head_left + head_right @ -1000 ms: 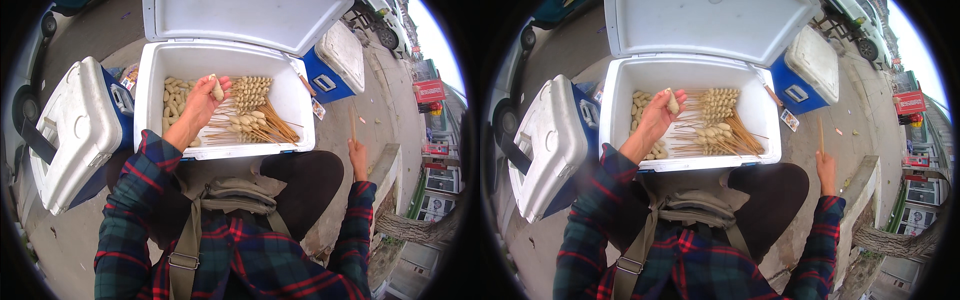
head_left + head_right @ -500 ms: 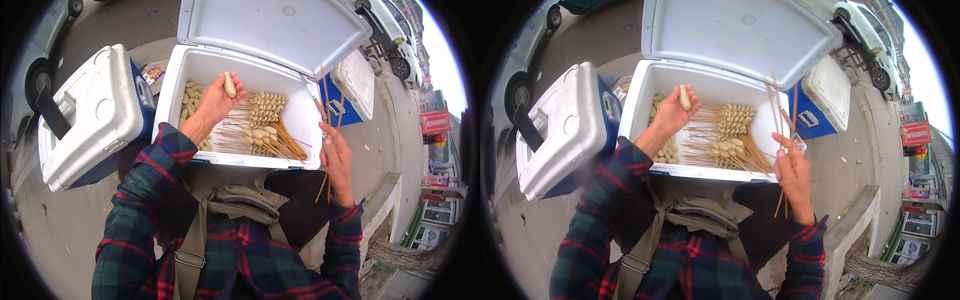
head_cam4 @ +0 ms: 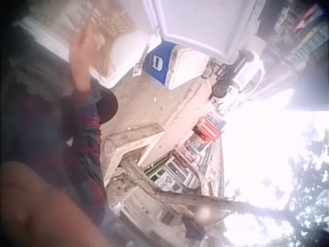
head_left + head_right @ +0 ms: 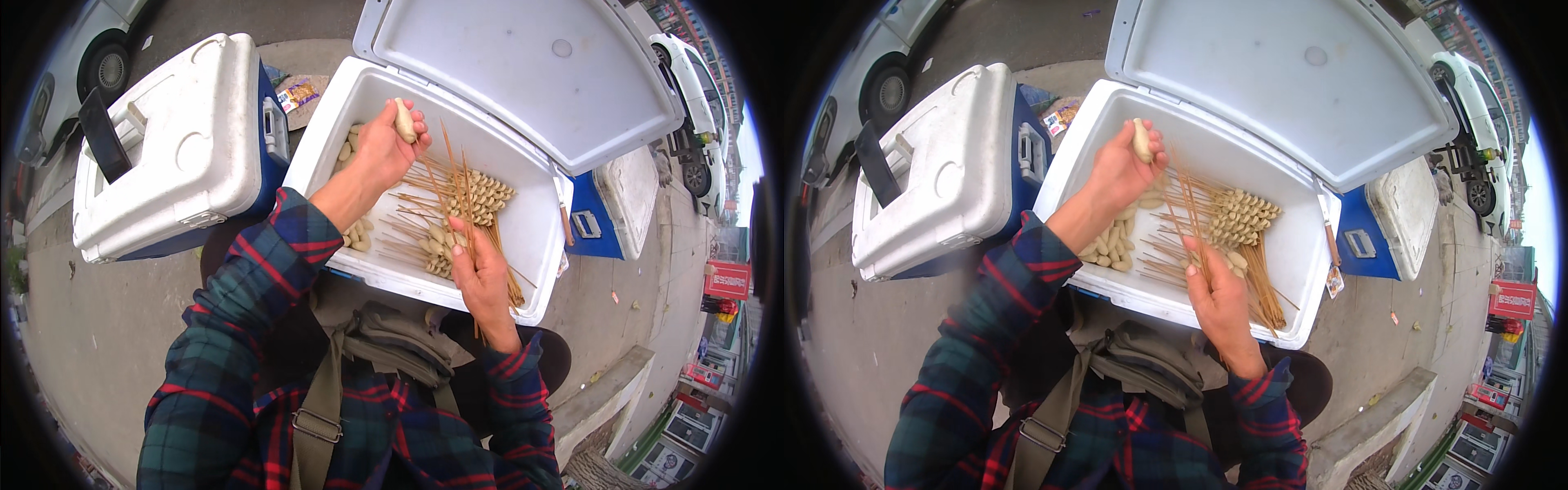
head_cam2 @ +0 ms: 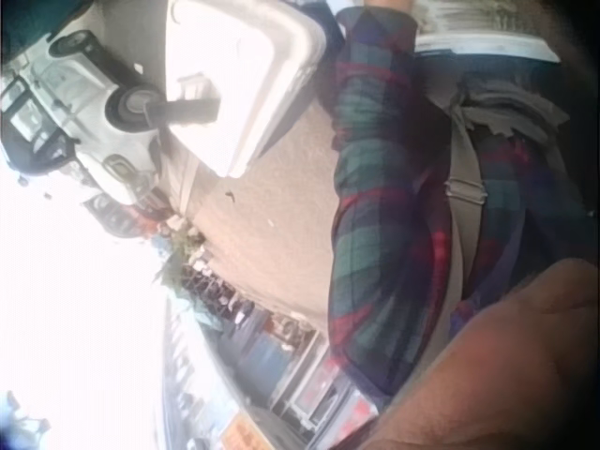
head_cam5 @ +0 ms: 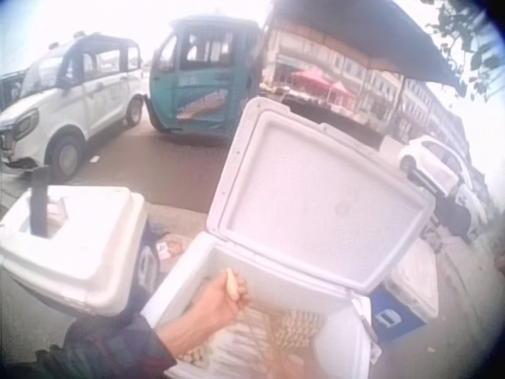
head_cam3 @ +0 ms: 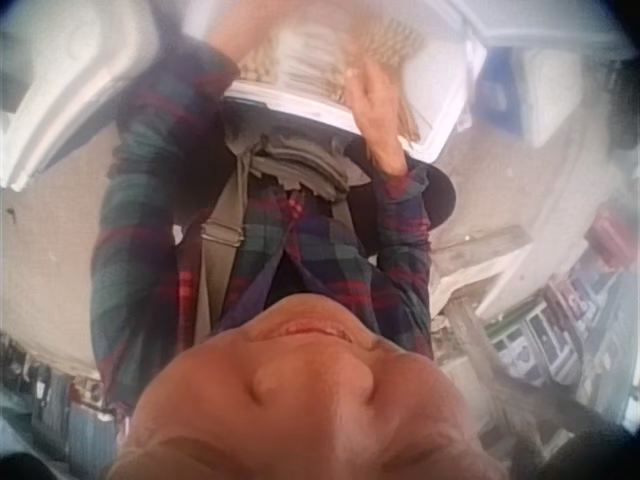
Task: The person repeatedly picks up small dough pieces and wooden skewers from a cooler, threads each dough piece onto a skewer, and places the finished skewers back into the cooler. The process continues for the duration of the clip.
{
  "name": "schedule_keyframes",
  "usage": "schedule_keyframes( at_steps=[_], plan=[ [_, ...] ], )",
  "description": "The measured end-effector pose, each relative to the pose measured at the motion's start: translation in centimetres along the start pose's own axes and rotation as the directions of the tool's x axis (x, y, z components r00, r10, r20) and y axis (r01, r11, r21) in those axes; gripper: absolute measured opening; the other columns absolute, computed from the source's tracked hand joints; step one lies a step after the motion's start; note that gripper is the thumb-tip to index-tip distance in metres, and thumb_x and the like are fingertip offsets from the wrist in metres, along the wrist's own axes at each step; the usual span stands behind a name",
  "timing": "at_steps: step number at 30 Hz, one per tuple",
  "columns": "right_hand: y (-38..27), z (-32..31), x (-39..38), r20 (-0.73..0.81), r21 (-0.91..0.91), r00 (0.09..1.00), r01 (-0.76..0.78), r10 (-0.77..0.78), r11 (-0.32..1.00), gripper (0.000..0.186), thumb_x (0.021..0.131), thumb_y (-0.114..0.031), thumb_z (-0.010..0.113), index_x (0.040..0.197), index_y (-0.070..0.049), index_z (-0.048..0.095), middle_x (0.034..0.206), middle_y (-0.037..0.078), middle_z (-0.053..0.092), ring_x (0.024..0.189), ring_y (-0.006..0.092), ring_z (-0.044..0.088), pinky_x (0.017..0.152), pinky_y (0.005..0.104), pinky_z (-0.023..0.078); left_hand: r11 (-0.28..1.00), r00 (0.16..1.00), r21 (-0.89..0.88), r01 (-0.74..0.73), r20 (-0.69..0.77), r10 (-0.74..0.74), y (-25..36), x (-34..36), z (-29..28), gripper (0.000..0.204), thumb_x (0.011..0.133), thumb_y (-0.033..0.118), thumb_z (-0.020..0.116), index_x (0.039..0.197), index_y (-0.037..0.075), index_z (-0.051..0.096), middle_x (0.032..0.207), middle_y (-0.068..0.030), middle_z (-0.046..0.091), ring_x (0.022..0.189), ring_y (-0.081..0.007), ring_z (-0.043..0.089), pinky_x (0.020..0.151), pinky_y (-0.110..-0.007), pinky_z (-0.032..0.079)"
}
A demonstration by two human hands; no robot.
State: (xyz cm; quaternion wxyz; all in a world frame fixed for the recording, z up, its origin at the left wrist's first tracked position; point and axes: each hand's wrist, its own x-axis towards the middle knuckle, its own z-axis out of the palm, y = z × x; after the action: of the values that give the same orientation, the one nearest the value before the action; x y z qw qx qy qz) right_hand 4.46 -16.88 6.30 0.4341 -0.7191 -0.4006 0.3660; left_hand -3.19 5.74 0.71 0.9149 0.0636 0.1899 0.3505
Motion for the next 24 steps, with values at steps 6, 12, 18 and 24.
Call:
schedule_keyframes(
  at_steps=[6, 12, 18, 24],
  plan=[
    [0.3, -0.1, -0.7, 0.018, 0.01, 1.0, -0.008, 0.008, 1.0, 0.034, 0.094, -0.01, 0.054, 0.128, -0.007, 0.057, 0.06, -0.003, 0.034, 0.055, 0.0066, 0.033, 0.051, 0.0242, 0.03, 1.0, 1.0, -0.011, 0.012, 0.017, -0.012, -0.2, -0.3, 0.3, 0.027, 0.105, 0.031, 0.032, 0.103, 0.008, 0.046, 0.086, -0.0047, 0.049, 0.077, -0.0152, 0.05, 0.072, -0.031, 0.046],
    [0.0, -0.1, -0.5, 0.025, -0.045, 1.0, -0.017, 0.018, 0.999, 0.034, 0.095, -0.011, 0.053, 0.128, -0.007, 0.057, 0.06, -0.003, 0.035, 0.055, 0.007, 0.034, 0.051, 0.0248, 0.031, 0.999, 1.0, 0.032, 0.008, -0.027, -0.007, -0.3, -0.5, 0.6, 0.027, 0.105, 0.031, 0.033, 0.101, 0.008, 0.046, 0.085, -0.0048, 0.051, 0.076, -0.0155, 0.049, 0.072, -0.03, 0.045],
    [0.6, 0.5, -0.4, -0.017, -0.024, 0.999, -0.036, 0.035, 0.999, 0.034, 0.094, -0.01, 0.052, 0.128, -0.006, 0.057, 0.059, -0.003, 0.036, 0.054, 0.0066, 0.035, 0.05, 0.0246, 0.031, 0.994, 0.998, 0.098, -0.053, -0.031, 0.056, -1.7, -1.3, 0.7, 0.027, 0.105, 0.032, 0.034, 0.099, 0.009, 0.047, 0.084, -0.0039, 0.051, 0.075, -0.0149, 0.049, 0.07, -0.03, 0.044],
    [1.6, 1.6, -0.2, -0.016, 0.043, 1.0, 0.008, -0.007, 0.999, 0.035, 0.097, -0.008, 0.05, 0.131, -0.002, 0.052, 0.065, -0.009, 0.041, 0.055, 0.0007, 0.034, 0.05, 0.019, 0.028, 0.989, 0.993, 0.104, -0.104, -0.038, 0.108, -3.3, -2.5, 1.0, 0.025, 0.104, 0.033, 0.036, 0.098, 0.012, 0.048, 0.085, -0.0025, 0.051, 0.073, -0.0137, 0.048, 0.072, -0.03, 0.043]
  ],
)
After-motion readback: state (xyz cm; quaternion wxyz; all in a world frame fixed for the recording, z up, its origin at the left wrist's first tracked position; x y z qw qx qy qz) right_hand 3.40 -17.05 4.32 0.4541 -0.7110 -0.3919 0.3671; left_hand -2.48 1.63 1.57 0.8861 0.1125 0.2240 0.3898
